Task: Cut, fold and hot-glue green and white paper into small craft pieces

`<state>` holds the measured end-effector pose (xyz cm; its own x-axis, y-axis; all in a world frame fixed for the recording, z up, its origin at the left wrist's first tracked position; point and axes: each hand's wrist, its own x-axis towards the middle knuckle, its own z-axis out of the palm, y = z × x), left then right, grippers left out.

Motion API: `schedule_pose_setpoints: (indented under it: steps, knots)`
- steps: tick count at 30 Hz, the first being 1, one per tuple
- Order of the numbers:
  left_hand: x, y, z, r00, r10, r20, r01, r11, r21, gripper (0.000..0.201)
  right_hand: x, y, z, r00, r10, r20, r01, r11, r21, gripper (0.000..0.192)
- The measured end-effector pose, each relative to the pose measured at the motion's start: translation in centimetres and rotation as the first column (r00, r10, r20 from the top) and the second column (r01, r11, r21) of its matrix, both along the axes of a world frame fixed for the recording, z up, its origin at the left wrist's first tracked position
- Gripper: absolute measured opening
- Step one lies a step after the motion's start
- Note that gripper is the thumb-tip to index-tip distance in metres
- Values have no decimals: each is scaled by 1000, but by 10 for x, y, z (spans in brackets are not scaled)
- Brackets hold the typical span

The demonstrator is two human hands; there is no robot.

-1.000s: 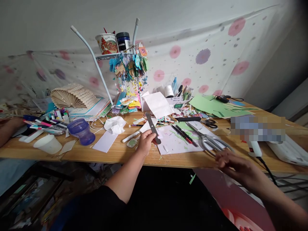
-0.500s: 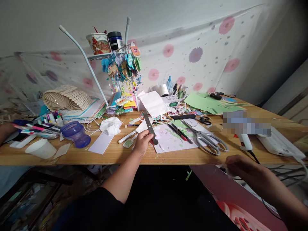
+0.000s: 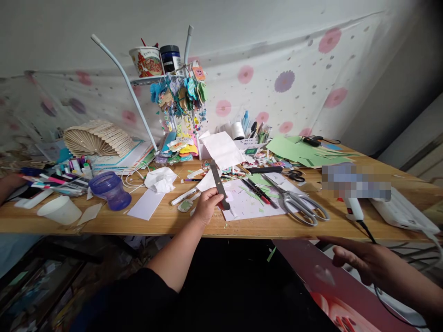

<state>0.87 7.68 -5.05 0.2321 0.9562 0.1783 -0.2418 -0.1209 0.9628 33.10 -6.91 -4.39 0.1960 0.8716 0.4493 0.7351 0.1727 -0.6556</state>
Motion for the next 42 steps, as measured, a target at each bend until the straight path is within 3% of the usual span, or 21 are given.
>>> schedule_pose_setpoints:
  steps: [5, 9, 12, 15, 18, 21, 24, 28, 31, 35, 39, 42]
  knots:
    - [0, -2, 2, 998, -7, -66, 10, 998, 54, 20, -44, 25, 19, 994, 109, 18, -110, 991, 77, 34]
    - [2, -5, 1, 943, 83, -323, -12, 977, 215, 21, -97, 57, 23, 955, 295, 20, -296, 952, 78, 26]
    - [4, -9, 2, 832, 258, -492, -5, 889, 457, 17, -142, 86, 18, 926, 372, -63, -367, 927, 75, 29]
    - [4, -11, 4, 772, 350, -530, 25, 816, 577, 19, -172, 109, 14, 893, 424, -149, -412, 905, 102, 22]
    - [0, -8, 3, 805, 348, -480, -32, 834, 550, 13, -175, 122, 12, 830, 395, -395, -364, 919, 153, 23]
    - [-7, -1, -1, 886, 352, -302, -214, 888, 407, 16, -158, 128, 8, 672, 283, -685, -247, 957, 153, 25]
    - [-9, 5, -4, 896, 399, -193, -325, 887, 328, 18, -138, 129, -2, 636, 224, -738, -212, 971, 112, 26]
    - [-4, 5, -3, 922, 346, -174, -278, 904, 325, 16, -130, 128, -18, 742, 225, -632, -238, 969, 65, 36]
    - [-1, 4, -2, 940, 313, -139, -264, 920, 291, 32, -131, 128, -22, 833, 266, -485, -266, 961, 71, 44]
    - [0, 8, -5, 945, 286, -158, -246, 941, 231, 27, -133, 125, -23, 957, 217, -194, -191, 971, 143, 35]
    - [0, 12, -10, 950, 281, -133, -259, 952, 166, 24, -138, 117, -22, 993, 115, 17, -116, 988, 105, 23]
    - [0, 13, -12, 945, 296, -139, -277, 950, 143, 21, -145, 110, -21, 979, 78, 188, -98, 990, 104, 29]
